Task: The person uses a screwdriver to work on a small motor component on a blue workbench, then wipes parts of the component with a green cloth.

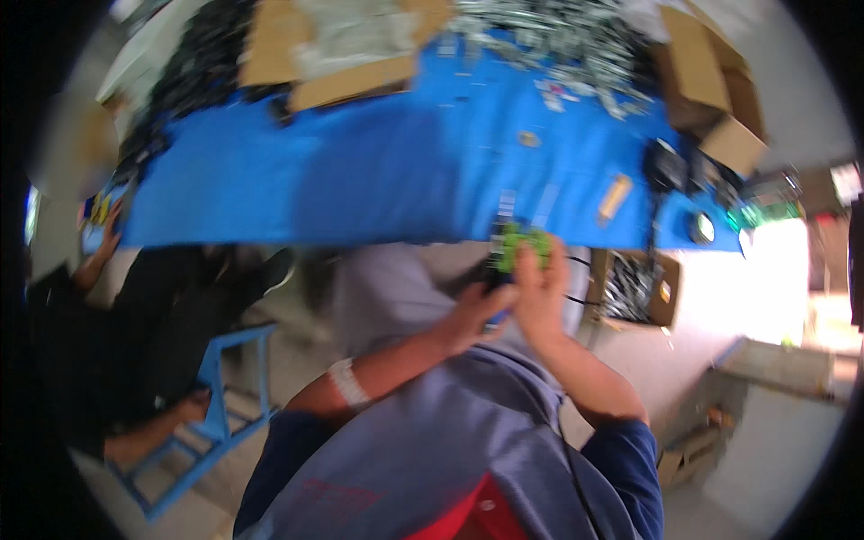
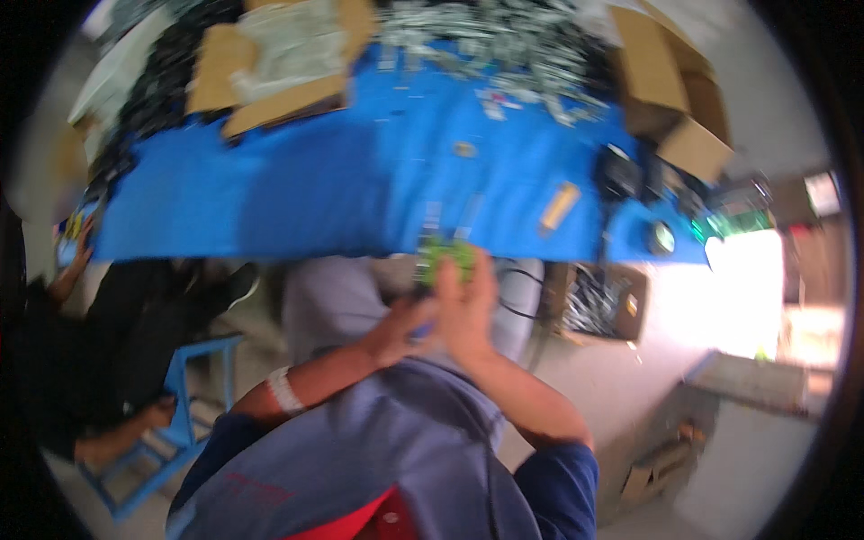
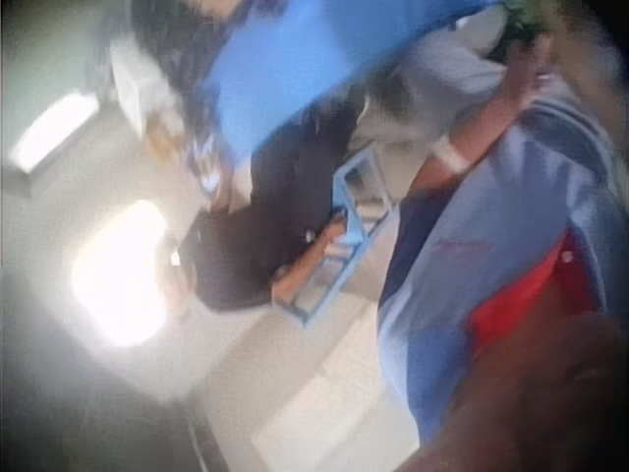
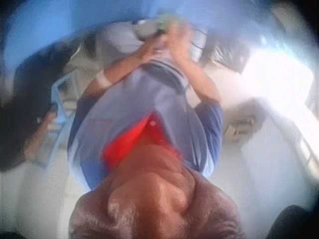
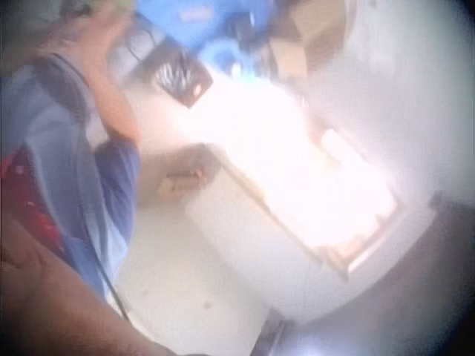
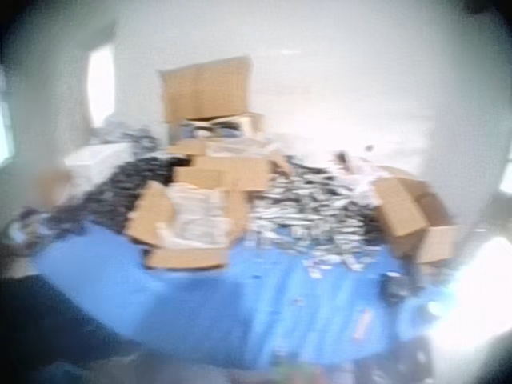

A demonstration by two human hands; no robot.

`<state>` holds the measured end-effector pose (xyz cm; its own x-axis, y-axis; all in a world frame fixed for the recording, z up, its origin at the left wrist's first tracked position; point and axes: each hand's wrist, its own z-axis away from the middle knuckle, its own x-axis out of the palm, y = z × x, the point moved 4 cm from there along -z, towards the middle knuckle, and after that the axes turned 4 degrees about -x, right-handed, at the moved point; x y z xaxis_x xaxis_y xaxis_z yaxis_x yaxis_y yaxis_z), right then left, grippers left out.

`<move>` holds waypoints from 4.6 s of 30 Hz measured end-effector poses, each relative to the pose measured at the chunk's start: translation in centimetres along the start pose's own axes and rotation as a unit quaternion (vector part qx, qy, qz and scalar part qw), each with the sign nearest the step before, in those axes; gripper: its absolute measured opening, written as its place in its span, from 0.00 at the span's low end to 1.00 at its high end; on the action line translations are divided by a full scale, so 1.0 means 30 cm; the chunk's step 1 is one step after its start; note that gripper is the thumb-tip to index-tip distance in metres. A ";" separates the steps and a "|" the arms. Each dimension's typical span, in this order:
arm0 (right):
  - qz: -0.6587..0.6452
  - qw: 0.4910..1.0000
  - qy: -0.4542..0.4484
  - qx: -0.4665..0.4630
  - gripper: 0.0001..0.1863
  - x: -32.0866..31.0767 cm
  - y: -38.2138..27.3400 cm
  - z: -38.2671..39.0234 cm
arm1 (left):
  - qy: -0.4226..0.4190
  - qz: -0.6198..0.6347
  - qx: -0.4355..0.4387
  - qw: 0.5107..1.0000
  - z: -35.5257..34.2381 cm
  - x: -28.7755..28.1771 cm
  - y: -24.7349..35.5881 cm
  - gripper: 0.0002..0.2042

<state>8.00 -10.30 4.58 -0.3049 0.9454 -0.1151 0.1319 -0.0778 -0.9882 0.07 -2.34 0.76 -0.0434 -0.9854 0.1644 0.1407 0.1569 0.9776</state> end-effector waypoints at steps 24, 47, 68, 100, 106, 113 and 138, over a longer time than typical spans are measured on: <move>-0.151 0.983 0.007 0.104 0.16 -0.043 -0.046 -0.041 | 0.021 0.226 -0.108 0.968 -0.016 0.052 0.068 0.23; -0.036 0.989 -0.112 0.089 0.15 -0.111 -0.050 -0.066 | -0.015 0.191 -0.180 0.965 -0.033 0.050 0.069 0.18; -0.133 0.985 -0.030 0.108 0.16 -0.051 -0.004 -0.133 | -0.029 0.260 -0.176 0.949 -0.050 0.034 0.088 0.15; -0.232 0.959 0.020 0.159 0.16 -0.147 -0.053 -0.207 | -0.072 0.277 -0.073 0.955 -0.087 0.021 0.169 0.24; -0.126 0.979 0.067 0.142 0.11 -0.165 0.007 -0.243 | -0.080 0.291 -0.081 0.950 -0.117 0.035 0.131 0.23; -0.003 0.994 0.055 0.090 0.18 -0.108 -0.036 -0.278 | -0.016 0.266 -0.066 0.962 -0.124 0.030 0.158 0.18; -0.146 0.966 0.166 0.135 0.16 -0.302 0.027 -0.237 | -0.079 0.281 -0.084 0.953 -0.138 0.044 0.138 0.17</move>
<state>17.58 -16.69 5.54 0.0336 0.9855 0.1664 -0.1792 0.1697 -0.9690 4.70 -3.27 4.47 -0.0605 -0.7242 0.6870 0.3417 0.6316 0.6959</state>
